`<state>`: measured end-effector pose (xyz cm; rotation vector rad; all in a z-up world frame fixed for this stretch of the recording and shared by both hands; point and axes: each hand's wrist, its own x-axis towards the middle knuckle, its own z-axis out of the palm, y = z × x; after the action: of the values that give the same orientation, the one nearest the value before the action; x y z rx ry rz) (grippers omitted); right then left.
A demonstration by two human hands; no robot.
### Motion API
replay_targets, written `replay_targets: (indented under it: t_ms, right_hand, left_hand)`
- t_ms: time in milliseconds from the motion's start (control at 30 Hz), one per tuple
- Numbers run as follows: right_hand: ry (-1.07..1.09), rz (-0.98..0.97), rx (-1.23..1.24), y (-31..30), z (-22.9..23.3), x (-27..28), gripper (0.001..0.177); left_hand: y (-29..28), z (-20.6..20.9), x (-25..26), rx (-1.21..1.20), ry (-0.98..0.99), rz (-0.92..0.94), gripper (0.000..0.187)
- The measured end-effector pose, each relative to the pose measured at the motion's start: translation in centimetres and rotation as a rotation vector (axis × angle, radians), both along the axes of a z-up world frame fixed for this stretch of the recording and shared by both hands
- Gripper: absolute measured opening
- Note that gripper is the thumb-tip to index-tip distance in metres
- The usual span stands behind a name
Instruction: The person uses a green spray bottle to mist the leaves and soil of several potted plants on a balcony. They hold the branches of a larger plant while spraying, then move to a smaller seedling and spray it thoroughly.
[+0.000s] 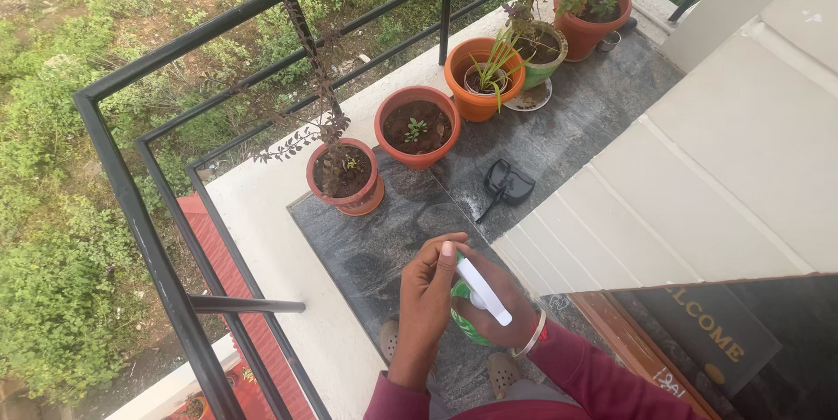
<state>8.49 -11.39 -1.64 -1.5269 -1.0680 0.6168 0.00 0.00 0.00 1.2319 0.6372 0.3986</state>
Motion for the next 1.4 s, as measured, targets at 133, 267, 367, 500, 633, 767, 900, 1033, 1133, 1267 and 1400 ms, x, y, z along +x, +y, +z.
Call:
replay_targets:
  t_ms: [133, 267, 367, 500, 633, 767, 900, 1033, 1133, 1267, 1400]
  right_hand:
    - [-0.088, -0.059, -0.035, 6.1, -0.7, -0.9, 0.078]
    - [-0.031, -0.088, -0.059, 10.5, -1.5, -1.7, 0.08]
    - [-0.043, -0.102, -0.065, 13.1, -1.7, -1.2, 0.08]
    - [0.019, -0.092, -0.133, 15.9, -2.6, 0.0, 0.08]
    - [-0.084, -0.058, -0.044, 18.5, -4.2, 2.1, 0.077]
    - [-0.078, -0.028, -0.02, 21.5, -5.4, 4.9, 0.078]
    - [-0.054, -0.012, -0.124, 24.4, -6.5, 7.5, 0.079]
    - [-0.024, 0.028, -0.059, 26.2, -6.9, 9.3, 0.079]
    - [0.005, 0.011, -0.168, 27.1, -6.8, 10.6, 0.076]
    - [0.015, -0.01, -0.162, 28.4, -6.5, 11.5, 0.079]
    - [0.005, -0.042, -0.114, 29.4, -7.0, 11.7, 0.079]
  left_hand:
    - [6.4, -0.5, -0.8, -0.049, -0.052, -0.009, 0.035]
    - [11.3, -1.1, -1.2, 0.011, -0.08, -0.024, 0.036]
    - [13.7, -1.4, -0.8, -0.021, -0.051, -0.022, 0.035]
    - [16.8, -2.6, 0.4, -0.069, -0.073, -0.024, 0.035]
    - [19.6, -4.5, 2.2, -0.113, -0.016, -0.005, 0.036]
    - [22.5, -5.6, 4.4, -0.104, 0.06, 0.015, 0.036]
    - [25.4, -6.6, 7.0, -0.093, 0.067, 0.005, 0.034]
    - [27.0, -7.5, 8.3, -0.073, 0.139, 0.024, 0.036]
    - [28.1, -8.3, 9.5, -0.067, 0.153, 0.027, 0.035]
    - [29.7, -8.7, 11.0, -0.073, 0.141, 0.004, 0.035]
    - [30.8, -8.8, 11.4, -0.083, 0.233, 0.004, 0.035]
